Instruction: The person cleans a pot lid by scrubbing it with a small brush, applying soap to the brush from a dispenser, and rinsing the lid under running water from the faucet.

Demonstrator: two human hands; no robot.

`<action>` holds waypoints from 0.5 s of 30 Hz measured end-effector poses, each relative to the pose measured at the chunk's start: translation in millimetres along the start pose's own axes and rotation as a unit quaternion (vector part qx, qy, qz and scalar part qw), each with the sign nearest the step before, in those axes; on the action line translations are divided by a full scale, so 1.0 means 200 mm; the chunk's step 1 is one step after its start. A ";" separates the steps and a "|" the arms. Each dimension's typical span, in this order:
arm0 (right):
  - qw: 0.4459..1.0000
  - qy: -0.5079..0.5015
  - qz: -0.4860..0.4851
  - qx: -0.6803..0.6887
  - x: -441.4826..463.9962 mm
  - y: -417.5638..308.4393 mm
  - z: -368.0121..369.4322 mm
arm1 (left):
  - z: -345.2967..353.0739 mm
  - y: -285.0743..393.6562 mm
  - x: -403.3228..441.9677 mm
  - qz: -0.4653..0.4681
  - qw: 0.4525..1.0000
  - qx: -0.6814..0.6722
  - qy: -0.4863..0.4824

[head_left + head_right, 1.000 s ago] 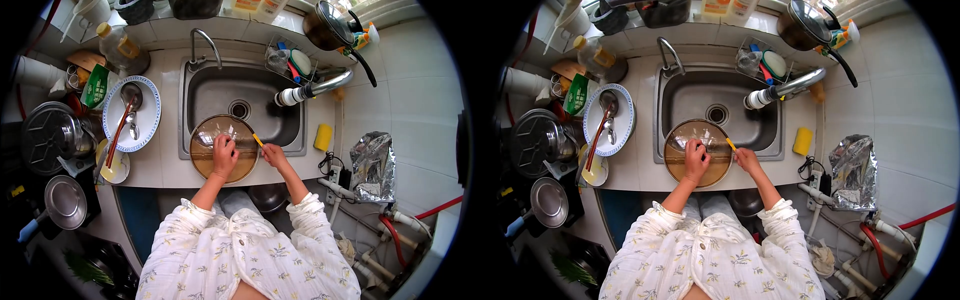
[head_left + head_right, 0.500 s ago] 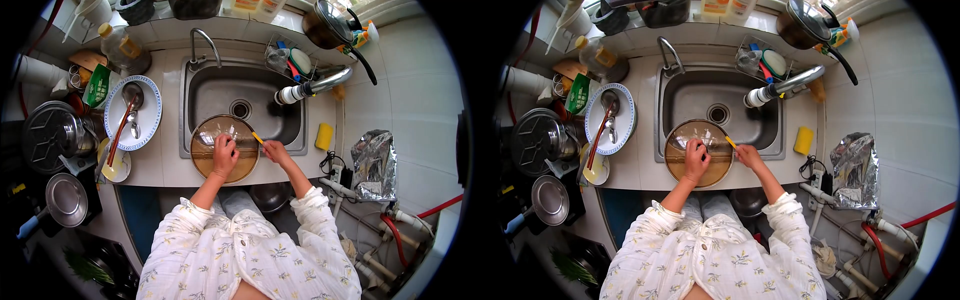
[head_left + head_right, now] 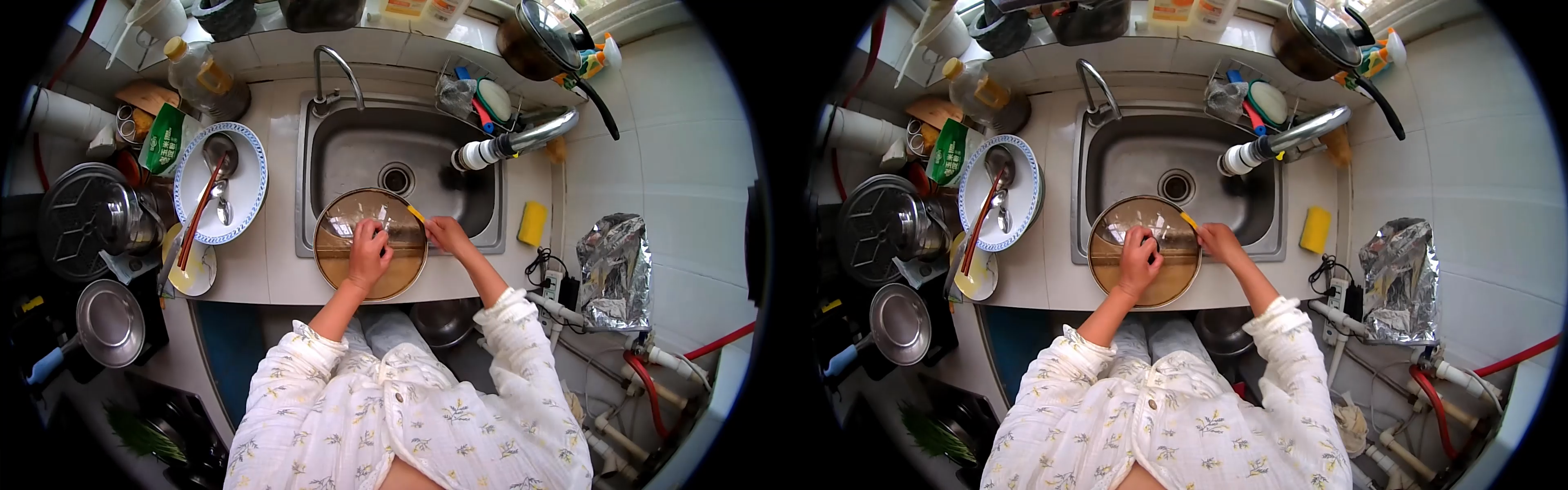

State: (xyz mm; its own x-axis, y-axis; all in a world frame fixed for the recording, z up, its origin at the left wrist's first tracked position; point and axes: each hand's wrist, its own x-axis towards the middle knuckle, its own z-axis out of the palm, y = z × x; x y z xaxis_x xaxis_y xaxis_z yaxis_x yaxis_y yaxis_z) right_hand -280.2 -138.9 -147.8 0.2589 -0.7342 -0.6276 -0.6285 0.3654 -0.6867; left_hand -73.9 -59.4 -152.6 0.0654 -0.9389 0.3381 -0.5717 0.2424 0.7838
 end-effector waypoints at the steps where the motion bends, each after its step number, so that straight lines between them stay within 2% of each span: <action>1: 1.000 0.001 -0.027 -0.003 0.10 -0.01 0.03 | -0.01 -0.01 0.00 0.002 1.000 0.003 -0.006; 6: 0.995 -0.002 -0.098 -0.035 0.28 -0.11 0.12 | -0.03 0.00 0.00 0.012 1.000 -0.014 -0.019; 9: 0.994 -0.058 -0.062 -0.064 0.12 -0.03 -0.04 | -0.05 -0.01 -0.02 0.018 0.999 -0.019 -0.032; 12: 0.991 -0.096 0.092 0.006 -0.02 0.03 -0.14 | -0.04 -0.01 -0.01 0.019 0.999 -0.032 -0.040; 15: 0.995 -0.086 -0.017 0.047 0.14 0.06 -0.06 | -0.04 -0.01 0.01 0.019 0.997 -0.052 -0.061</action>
State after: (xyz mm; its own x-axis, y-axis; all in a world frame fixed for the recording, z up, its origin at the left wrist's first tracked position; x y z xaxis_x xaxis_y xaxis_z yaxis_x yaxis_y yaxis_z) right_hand -288.6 -161.8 -169.5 0.4062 -0.6411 -0.6511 -0.5477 0.3996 -0.7351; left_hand -67.2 -59.6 -149.2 -0.0586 -0.9500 0.3067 -0.4834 0.2958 0.8239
